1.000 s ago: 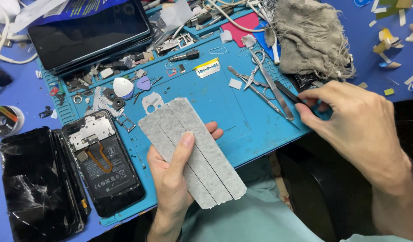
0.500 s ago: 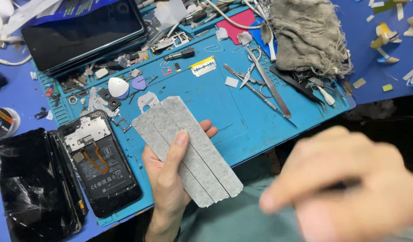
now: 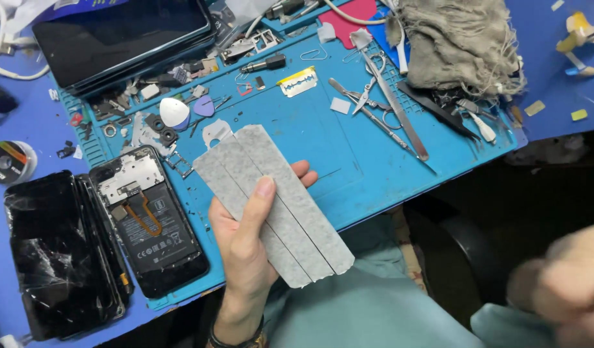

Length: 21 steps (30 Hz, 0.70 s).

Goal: The person uses scissors to trim the edges of a folded gray material. They then use a metal pick tool to scrape and clean the edges of the material. The work is performed on a blue workbench with various tools and a disassembled phone visible.

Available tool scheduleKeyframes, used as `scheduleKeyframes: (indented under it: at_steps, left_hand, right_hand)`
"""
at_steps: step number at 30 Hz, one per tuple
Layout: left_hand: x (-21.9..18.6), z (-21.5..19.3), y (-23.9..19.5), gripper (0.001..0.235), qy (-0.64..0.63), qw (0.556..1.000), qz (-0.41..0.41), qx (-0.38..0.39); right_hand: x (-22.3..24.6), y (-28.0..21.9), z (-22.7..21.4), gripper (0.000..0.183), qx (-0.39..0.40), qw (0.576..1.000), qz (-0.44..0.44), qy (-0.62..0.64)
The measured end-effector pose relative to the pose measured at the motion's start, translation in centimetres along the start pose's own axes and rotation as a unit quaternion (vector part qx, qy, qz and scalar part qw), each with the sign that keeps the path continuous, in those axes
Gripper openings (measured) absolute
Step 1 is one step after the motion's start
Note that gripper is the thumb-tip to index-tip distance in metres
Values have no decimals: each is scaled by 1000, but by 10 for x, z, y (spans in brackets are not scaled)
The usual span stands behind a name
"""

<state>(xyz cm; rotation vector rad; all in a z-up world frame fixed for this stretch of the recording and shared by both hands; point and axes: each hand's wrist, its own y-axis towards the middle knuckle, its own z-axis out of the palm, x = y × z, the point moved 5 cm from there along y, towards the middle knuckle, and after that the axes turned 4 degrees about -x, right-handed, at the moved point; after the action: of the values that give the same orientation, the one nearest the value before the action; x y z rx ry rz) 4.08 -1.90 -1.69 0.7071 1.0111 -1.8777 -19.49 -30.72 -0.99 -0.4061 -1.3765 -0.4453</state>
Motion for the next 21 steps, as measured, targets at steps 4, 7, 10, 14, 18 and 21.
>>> scheduleKeyframes:
  at_steps: [4,7,10,14,18,21]
  left_hand:
    - [-2,0,-1,42,-5,1000,-2,19]
    - [-1,2,-1,40,0,1000,1,18]
    - [-2,3,-1,39,18,999,15,22]
    - [1,1,-3,41,30,999,15,-4]
    - [1,1,-2,43,29,999,12,-17]
    - [1,1,-3,41,28,999,5,-15]
  right_hand:
    - [1,22,-27,30,-308,932,66,-181]
    - [52,23,-49,61,-698,571,175,-395]
    - [102,84,-85,71,-657,518,182,-516]
    - [82,76,-125,63,-550,411,212,-695]
    - [68,52,-163,39,-517,237,187,-801]
    - [105,89,-138,42,-588,520,55,-617]
